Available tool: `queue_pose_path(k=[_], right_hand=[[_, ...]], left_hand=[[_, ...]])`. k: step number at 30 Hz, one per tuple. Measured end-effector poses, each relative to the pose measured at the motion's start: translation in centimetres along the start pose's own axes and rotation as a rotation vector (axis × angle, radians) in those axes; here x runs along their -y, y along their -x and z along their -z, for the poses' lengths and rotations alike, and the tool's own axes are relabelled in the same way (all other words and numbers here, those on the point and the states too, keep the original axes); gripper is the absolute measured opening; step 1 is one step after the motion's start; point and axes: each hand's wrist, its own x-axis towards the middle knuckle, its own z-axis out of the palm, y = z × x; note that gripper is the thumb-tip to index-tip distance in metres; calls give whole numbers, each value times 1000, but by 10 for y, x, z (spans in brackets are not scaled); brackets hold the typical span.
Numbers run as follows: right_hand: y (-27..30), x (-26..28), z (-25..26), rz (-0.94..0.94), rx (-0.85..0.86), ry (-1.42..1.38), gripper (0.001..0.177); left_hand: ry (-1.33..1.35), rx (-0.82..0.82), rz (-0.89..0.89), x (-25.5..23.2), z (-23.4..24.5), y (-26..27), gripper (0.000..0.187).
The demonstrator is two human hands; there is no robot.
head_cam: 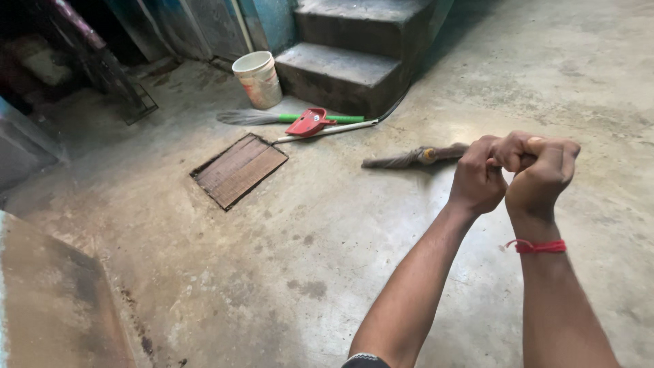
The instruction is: The person mops a concrete floor using a traditional string mop. They push and pull the mop across the surface, moving from the center of the room towards the walls and corners.
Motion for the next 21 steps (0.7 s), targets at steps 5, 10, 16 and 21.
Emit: queue_pose_path(k=[5, 10, 16, 21], right_hand=[[11, -54, 3, -19, 140, 159, 36], [27, -90, -4, -31, 203, 217, 31], [47, -67, -18, -56, 117, 247, 34], [46, -20, -30, 44, 148, 79, 42]], left_hand=[[-78, 121, 261, 54, 28, 33, 52], [-571, 620, 663, 88, 85, 128, 33], [-580, 582, 657, 84, 131, 119, 35], [-434, 338, 417, 38, 132, 70, 54]])
